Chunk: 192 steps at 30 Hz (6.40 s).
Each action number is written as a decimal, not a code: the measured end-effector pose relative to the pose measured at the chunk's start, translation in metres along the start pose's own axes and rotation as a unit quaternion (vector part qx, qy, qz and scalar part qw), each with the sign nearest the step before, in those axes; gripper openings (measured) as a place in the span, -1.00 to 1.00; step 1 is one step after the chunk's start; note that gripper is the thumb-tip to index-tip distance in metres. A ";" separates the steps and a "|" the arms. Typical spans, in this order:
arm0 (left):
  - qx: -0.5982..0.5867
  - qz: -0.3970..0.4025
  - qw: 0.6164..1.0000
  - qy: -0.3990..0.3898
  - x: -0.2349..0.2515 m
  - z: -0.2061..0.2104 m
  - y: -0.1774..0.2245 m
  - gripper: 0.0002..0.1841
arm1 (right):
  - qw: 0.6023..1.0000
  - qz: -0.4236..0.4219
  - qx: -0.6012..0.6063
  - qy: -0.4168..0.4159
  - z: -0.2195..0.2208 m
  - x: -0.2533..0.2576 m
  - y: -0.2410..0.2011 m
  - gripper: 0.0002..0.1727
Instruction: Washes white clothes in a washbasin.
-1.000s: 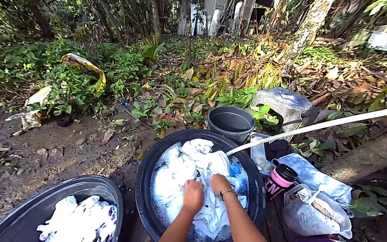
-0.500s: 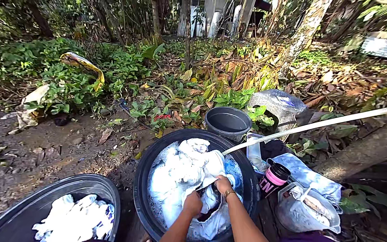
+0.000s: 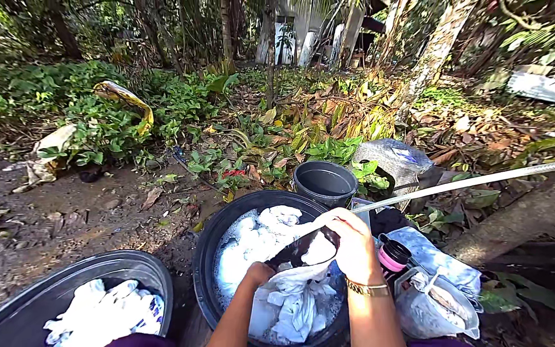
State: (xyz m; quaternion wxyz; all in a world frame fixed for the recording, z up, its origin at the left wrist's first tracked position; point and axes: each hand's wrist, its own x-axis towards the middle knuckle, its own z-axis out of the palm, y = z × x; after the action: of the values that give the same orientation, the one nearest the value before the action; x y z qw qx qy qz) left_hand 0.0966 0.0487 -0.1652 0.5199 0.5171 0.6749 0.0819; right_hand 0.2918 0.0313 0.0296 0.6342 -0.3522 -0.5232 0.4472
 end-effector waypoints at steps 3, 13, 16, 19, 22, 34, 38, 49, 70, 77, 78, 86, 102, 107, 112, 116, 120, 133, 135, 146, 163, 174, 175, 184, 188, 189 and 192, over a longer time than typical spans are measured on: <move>0.041 0.018 0.999 -0.002 -0.001 -0.007 -0.003 -0.69 | 0.998 0.022 0.053 0.041 0.000 -0.003 -0.021 -0.73; 0.102 0.008 0.983 0.155 -0.124 -0.192 0.118 -0.68 | 0.974 0.023 -0.181 0.138 -0.052 0.032 -0.039 -0.78; 0.142 0.025 0.967 0.208 -0.163 -0.230 0.156 -0.66 | 0.929 0.012 -0.358 0.095 -0.056 0.057 -0.067 -0.79; 0.165 0.021 0.955 0.246 -0.195 -0.252 0.183 -0.66 | 0.851 -0.017 -0.525 0.002 -0.056 0.084 -0.099 -0.77; 0.159 0.019 0.946 0.282 -0.221 -0.264 0.202 -0.69 | 0.773 -0.012 -0.628 -0.083 -0.056 0.110 -0.128 -0.77; 0.179 -0.009 0.943 0.282 -0.259 -0.281 0.223 -0.68 | 0.592 0.094 -0.764 -0.237 -0.020 0.130 -0.198 -0.75; 0.203 -0.060 0.954 0.213 -0.243 -0.270 0.213 -0.65 | 0.627 0.159 -0.713 -0.271 -0.039 0.137 -0.165 -0.78; 0.325 -0.081 0.942 0.009 -0.025 -0.079 0.027 -0.57 | 0.562 0.392 -0.614 -0.390 -0.033 0.035 0.122 -0.54; 0.010 -0.091 0.995 -0.038 0.019 -0.111 -0.028 -0.62 | 0.822 0.478 -0.301 -0.070 -0.102 0.065 0.211 -0.70; -0.277 -0.113 0.941 0.156 0.042 -0.090 -0.070 -0.19 | 0.723 0.445 -0.528 0.008 -0.113 0.036 0.231 -0.31; -0.276 -0.109 0.938 0.177 0.046 -0.079 -0.073 -0.13 | 0.719 0.446 -0.532 0.033 -0.110 0.026 0.238 -0.23; -0.134 -0.131 0.931 0.313 0.041 -0.047 -0.072 -0.24 | 0.724 0.508 -0.457 0.095 -0.098 0.017 0.232 -0.30; 0.147 -0.106 0.872 0.454 -0.030 -0.101 -0.067 -0.49 | 0.845 0.425 -0.263 0.191 -0.107 -0.029 0.260 -0.41; 0.071 -0.108 0.913 0.388 -0.026 -0.104 -0.075 -0.43 | 0.824 0.511 -0.142 0.197 -0.116 -0.036 0.271 -0.20; 0.014 -0.107 0.927 0.358 -0.024 -0.112 -0.076 -0.35 | 0.834 0.328 -0.350 0.272 -0.071 -0.009 0.243 -0.16; 0.014 -0.127 0.930 0.346 -0.024 -0.112 -0.075 -0.37 | 0.886 0.203 -0.418 0.012 0.037 -0.011 0.220 -0.11; 0.027 -0.148 0.926 0.347 -0.024 -0.113 -0.069 -0.46 | 0.856 0.165 -0.402 -0.279 0.156 -0.046 0.228 -0.26; 0.049 -0.145 0.937 0.315 -0.025 -0.112 -0.067 -0.58 | 0.745 0.262 -0.608 -0.085 -0.015 0.010 0.252 -0.20; 0.049 -0.144 0.936 0.317 -0.024 -0.111 -0.067 -0.59 | 0.817 0.197 -0.529 -0.117 0.046 -0.003 0.228 -0.19; 0.059 -0.136 0.941 0.305 -0.025 -0.113 -0.070 -0.65 | 0.684 0.246 -0.642 -0.245 0.013 0.003 0.269 -0.14; 0.135 -0.166 0.945 0.246 -0.019 -0.113 -0.069 -0.63 | 0.684 0.235 -0.630 -0.282 0.028 -0.017 0.263 -0.17; 0.129 -0.173 0.945 0.246 -0.015 -0.115 -0.068 -0.52 | 0.802 0.198 -0.496 -0.266 0.128 -0.047 0.223 -0.19; 0.132 -0.176 0.944 0.244 -0.015 -0.115 -0.068 -0.54 | 0.785 0.192 -0.496 -0.316 0.147 -0.060 0.227 -0.20; 0.145 -0.183 0.942 0.240 -0.015 -0.112 -0.066 -0.55 | 0.648 0.338 -0.670 -0.132 -0.048 0.003 0.254 -0.11; 0.143 -0.187 0.939 0.249 -0.014 -0.112 -0.066 -0.55 | 0.697 0.319 -0.637 -0.078 -0.016 0.006 0.231 -0.14; 0.146 -0.187 0.939 0.250 -0.013 -0.112 -0.065 -0.55 | 0.734 0.283 -0.607 -0.112 0.015 -0.003 0.225 -0.17; 0.150 -0.190 0.937 0.251 -0.012 -0.111 -0.065 -0.55 | 0.781 0.197 -0.521 -0.282 0.117 -0.043 0.217 -0.23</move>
State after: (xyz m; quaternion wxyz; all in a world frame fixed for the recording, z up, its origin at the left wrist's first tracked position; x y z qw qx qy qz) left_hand -0.0319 0.0575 -0.1506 0.2560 0.4138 0.8736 0.0061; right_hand 0.1316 0.0647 -0.1604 0.0762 -0.5829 -0.7509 0.3010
